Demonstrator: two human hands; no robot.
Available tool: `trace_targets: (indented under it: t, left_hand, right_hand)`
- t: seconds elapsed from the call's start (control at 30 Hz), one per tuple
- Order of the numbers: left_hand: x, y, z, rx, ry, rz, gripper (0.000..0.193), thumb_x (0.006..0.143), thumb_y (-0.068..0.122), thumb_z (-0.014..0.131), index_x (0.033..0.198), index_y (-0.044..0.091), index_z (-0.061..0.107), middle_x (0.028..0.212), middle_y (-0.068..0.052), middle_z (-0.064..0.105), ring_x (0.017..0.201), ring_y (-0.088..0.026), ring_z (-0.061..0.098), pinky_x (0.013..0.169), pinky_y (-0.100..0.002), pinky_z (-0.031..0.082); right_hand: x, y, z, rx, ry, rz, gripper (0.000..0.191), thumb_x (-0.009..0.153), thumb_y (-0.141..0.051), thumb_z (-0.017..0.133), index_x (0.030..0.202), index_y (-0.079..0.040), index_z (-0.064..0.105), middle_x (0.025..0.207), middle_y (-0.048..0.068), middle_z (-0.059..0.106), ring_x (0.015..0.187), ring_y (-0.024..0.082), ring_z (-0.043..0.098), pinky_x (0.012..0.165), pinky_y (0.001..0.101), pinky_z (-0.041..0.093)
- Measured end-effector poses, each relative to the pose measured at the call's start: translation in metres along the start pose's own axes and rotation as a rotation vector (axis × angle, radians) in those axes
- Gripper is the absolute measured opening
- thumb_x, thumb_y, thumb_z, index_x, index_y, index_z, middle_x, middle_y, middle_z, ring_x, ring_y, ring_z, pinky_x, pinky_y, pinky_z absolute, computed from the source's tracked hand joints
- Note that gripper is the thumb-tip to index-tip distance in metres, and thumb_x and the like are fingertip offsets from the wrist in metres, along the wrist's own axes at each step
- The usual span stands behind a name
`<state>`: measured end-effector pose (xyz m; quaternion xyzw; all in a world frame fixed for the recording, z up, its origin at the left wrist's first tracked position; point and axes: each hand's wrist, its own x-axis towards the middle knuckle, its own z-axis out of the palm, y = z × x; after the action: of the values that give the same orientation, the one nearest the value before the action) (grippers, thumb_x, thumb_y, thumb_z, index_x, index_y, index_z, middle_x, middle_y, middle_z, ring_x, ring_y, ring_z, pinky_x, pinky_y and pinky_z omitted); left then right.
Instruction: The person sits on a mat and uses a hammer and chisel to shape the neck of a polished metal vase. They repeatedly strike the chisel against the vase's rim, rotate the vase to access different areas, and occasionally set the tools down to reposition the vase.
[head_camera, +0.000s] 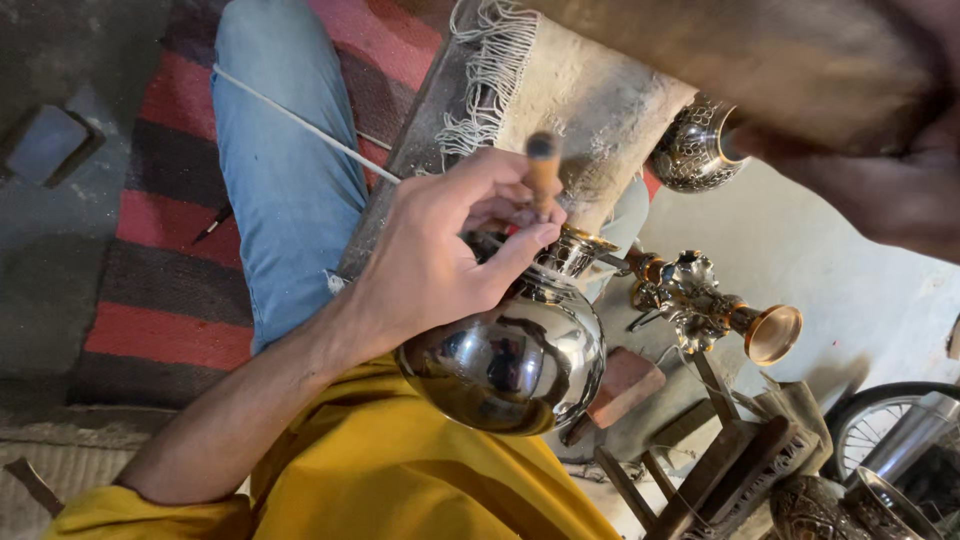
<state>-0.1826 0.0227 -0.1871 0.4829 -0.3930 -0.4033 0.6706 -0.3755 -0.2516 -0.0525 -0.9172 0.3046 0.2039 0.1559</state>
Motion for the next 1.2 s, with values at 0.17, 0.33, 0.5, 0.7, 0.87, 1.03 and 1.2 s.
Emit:
trace_targets:
  t: [0.17,0.33,0.5,0.7,0.87,1.03,1.2]
  left_hand:
    - [-0.003,0.000,0.001,0.023,0.018,-0.079,0.025,0.098,0.005,0.075,0.117,-0.001,0.061,0.104,-0.010,0.078,0.097,-0.015,0.079,0.090,-0.028,0.066]
    - [-0.005,-0.006,0.000,-0.004,0.010,0.064,0.023,0.100,0.003,0.075,0.117,0.000,0.059,0.109,-0.012,0.076,0.103,-0.017,0.079,0.097,-0.029,0.067]
    - [-0.008,-0.012,0.001,0.055,0.058,0.100,0.022,0.101,0.004,0.075,0.118,0.001,0.061,0.110,-0.012,0.075,0.103,-0.017,0.079,0.097,-0.029,0.069]
    - [-0.010,-0.014,0.001,0.070,0.074,0.078,0.019,0.102,0.004,0.074,0.118,0.001,0.064,0.108,-0.011,0.076,0.102,-0.018,0.079,0.096,-0.030,0.068]
    - [-0.008,-0.017,0.001,0.024,0.071,0.049,0.020,0.102,0.005,0.073,0.118,0.003,0.063,0.108,-0.010,0.076,0.101,-0.017,0.079,0.096,-0.031,0.068]
    - [-0.002,-0.023,-0.001,0.059,0.022,0.099,0.021,0.103,0.005,0.075,0.121,0.004,0.064,0.107,-0.010,0.078,0.099,-0.015,0.080,0.094,-0.029,0.068]
    - [0.003,-0.023,-0.002,0.055,-0.051,0.103,0.031,0.100,0.007,0.075,0.128,0.003,0.062,0.111,-0.010,0.077,0.104,-0.018,0.080,0.097,-0.031,0.067]
  right_hand:
    - [0.003,0.001,0.000,0.013,-0.014,-0.004,0.020,0.103,-0.013,0.075,0.111,0.001,0.064,0.081,0.010,0.068,0.064,0.017,0.066,0.059,0.0280,0.050]
    - [0.002,0.001,-0.002,0.015,-0.020,0.002,0.020,0.104,-0.014,0.075,0.111,0.001,0.064,0.082,0.010,0.068,0.064,0.018,0.066,0.060,0.0281,0.051]
    - [0.006,0.002,0.000,0.024,-0.028,0.008,0.020,0.104,-0.014,0.074,0.111,0.002,0.065,0.083,0.010,0.069,0.065,0.018,0.066,0.060,0.0282,0.051]
    - [0.011,0.005,0.006,0.028,-0.037,0.014,0.020,0.104,-0.014,0.074,0.111,0.002,0.065,0.084,0.010,0.069,0.065,0.018,0.066,0.061,0.0284,0.051]
    - [0.013,0.006,0.009,0.030,-0.042,0.015,0.020,0.105,-0.015,0.073,0.112,0.002,0.066,0.084,0.010,0.070,0.066,0.018,0.066,0.062,0.0285,0.051]
    - [0.012,0.006,0.007,0.038,-0.038,0.014,0.020,0.105,-0.015,0.073,0.112,0.003,0.066,0.085,0.011,0.070,0.066,0.019,0.066,0.063,0.0286,0.052]
    - [0.006,0.012,0.011,0.036,-0.025,0.040,0.020,0.106,-0.015,0.072,0.112,0.003,0.066,0.086,0.011,0.071,0.067,0.019,0.066,0.064,0.0287,0.052]
